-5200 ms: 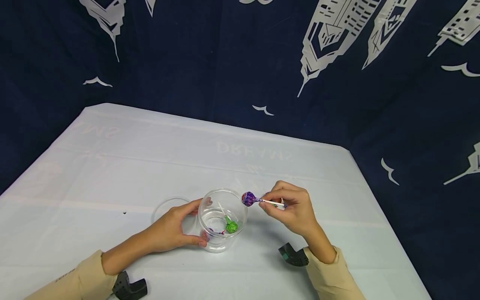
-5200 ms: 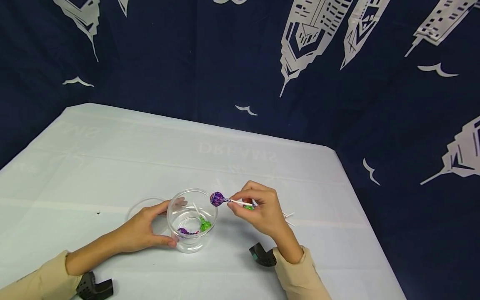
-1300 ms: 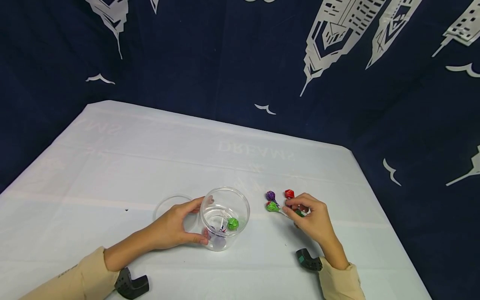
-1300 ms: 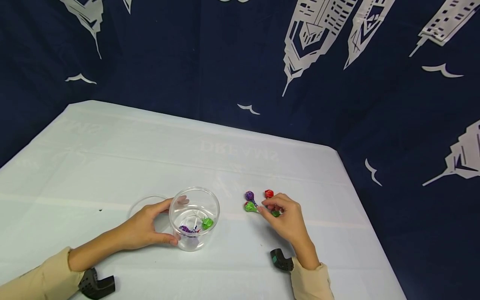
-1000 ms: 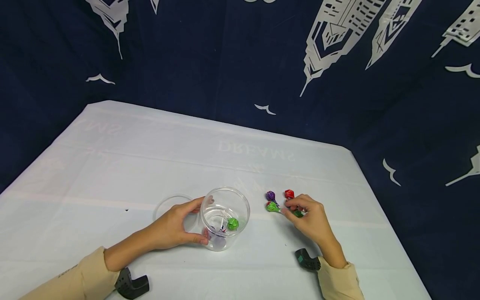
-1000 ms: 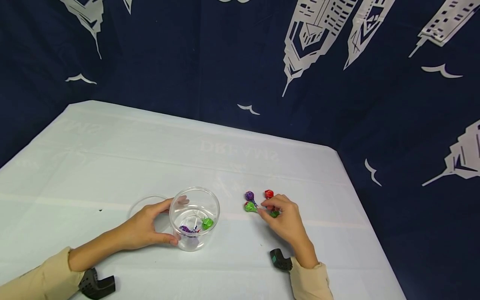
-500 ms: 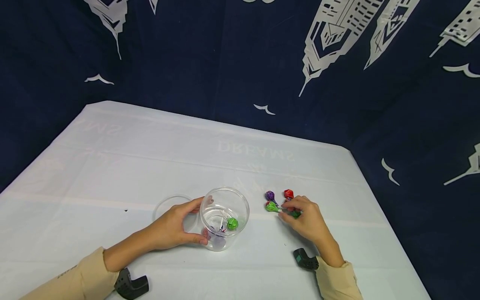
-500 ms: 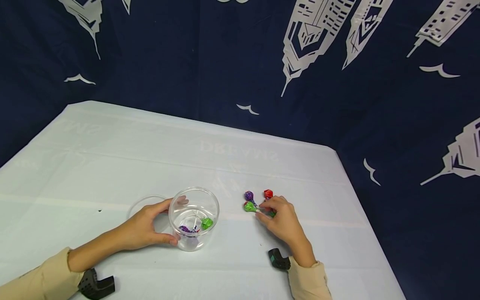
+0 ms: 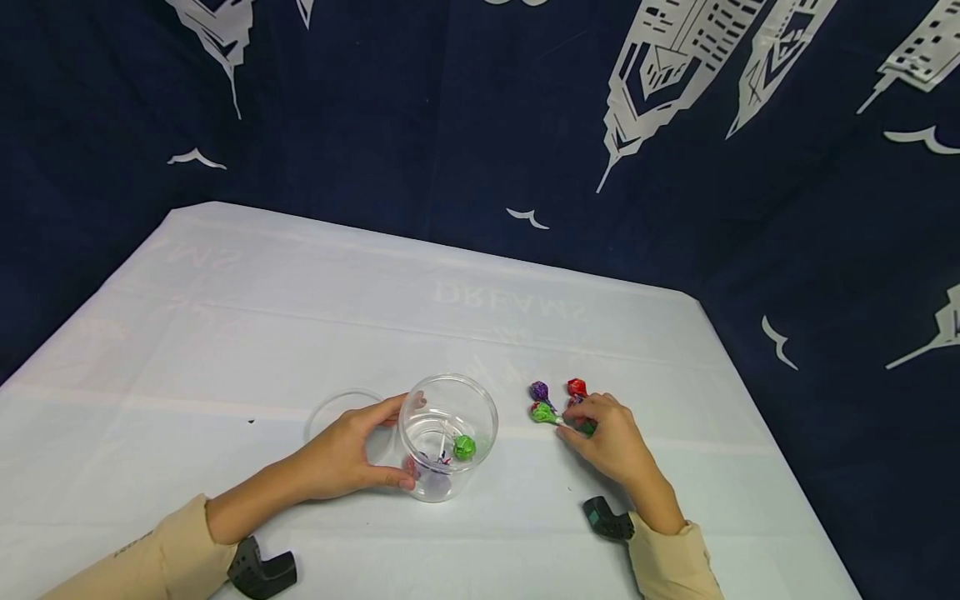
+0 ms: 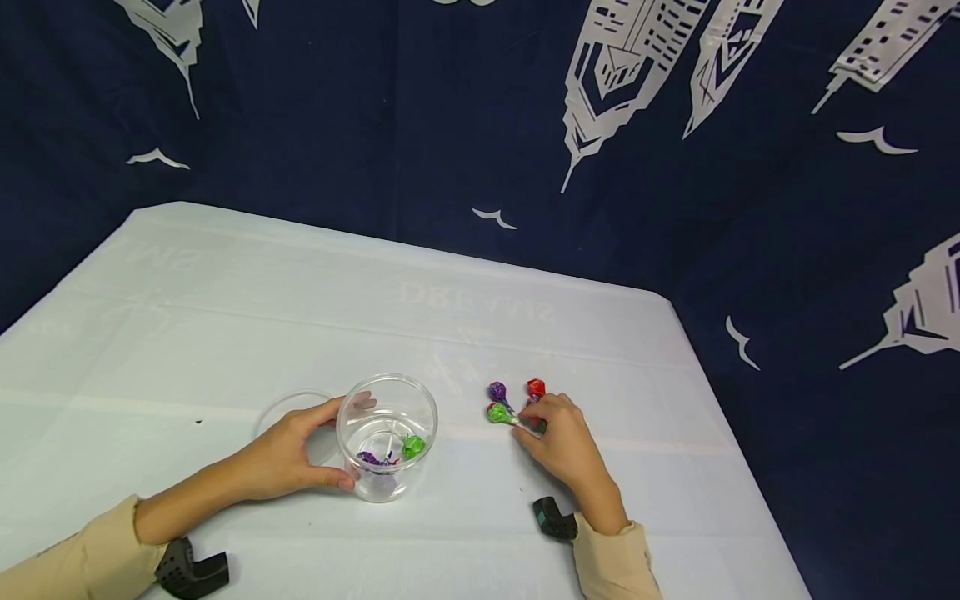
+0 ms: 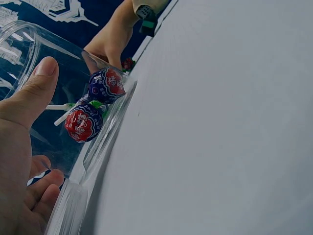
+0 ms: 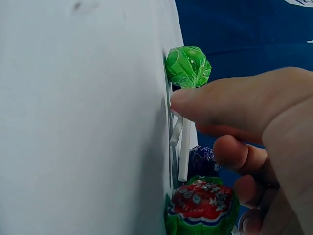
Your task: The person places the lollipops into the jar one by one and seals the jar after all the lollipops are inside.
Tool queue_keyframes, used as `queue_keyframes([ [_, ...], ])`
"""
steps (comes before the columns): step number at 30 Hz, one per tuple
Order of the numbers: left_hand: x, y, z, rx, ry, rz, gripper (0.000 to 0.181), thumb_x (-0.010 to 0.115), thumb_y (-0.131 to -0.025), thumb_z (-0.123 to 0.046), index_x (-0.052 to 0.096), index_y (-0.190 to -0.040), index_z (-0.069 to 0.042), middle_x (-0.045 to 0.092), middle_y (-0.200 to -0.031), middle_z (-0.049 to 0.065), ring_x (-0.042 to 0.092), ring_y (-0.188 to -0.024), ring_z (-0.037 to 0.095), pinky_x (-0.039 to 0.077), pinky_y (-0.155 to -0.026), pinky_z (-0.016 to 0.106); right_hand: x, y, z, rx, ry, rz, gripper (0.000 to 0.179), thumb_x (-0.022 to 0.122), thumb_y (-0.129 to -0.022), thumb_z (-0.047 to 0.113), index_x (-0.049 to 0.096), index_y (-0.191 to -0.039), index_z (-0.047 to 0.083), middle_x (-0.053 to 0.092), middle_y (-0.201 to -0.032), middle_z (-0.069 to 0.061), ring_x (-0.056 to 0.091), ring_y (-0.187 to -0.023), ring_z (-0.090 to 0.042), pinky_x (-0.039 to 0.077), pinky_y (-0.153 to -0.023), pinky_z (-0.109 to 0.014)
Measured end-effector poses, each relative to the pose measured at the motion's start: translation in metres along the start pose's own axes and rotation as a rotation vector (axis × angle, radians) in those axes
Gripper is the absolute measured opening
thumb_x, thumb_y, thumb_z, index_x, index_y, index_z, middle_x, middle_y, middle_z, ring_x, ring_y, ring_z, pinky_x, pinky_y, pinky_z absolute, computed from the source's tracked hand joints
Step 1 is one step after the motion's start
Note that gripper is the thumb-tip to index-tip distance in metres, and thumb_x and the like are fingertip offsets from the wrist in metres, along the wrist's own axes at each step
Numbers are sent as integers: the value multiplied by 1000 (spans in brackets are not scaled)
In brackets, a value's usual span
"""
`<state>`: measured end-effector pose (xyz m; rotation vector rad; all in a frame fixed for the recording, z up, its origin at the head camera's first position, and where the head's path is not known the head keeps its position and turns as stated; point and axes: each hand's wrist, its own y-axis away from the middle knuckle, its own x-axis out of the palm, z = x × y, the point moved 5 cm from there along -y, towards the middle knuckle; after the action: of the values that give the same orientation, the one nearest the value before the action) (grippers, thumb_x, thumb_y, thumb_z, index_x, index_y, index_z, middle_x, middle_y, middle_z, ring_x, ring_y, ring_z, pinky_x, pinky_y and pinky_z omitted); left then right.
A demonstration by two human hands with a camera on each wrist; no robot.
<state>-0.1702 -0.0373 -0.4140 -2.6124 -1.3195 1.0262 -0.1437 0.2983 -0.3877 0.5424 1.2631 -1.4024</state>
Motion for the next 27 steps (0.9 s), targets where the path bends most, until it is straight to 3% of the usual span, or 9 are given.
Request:
queue_keyframes([
  [11, -2, -1, -2, 3, 11, 8, 94, 88, -69, -44, 45, -147, -12, 61, -134, 1, 60, -117, 17, 44, -103, 47, -1, -2, -1, 43, 47, 48, 13, 87, -72, 5, 75, -76, 8, 60, -74, 4, 48, -71, -14, 43, -60, -31],
  [23, 0, 0, -1, -9, 13, 10, 95, 88, -69, -44, 44, -147, -12, 61, -133, -1, 59, -117, 15, 44, -103, 47, -2, 0, 2, 8, 56, 44, 14, 85, -72, 1, 74, -73, 9, 61, -74, 4, 49, -71, -13, 45, -60, -31],
  [27, 1, 0, -1, -2, 10, 3, 95, 89, -69, -43, 45, -147, -13, 62, -132, -1, 59, -116, 14, 45, -103, 45, -3, 1, 4, -37, 28, 14, 15, 85, -71, -1, 74, -72, 9, 62, -73, 4, 48, -70, -11, 44, -59, -28],
])
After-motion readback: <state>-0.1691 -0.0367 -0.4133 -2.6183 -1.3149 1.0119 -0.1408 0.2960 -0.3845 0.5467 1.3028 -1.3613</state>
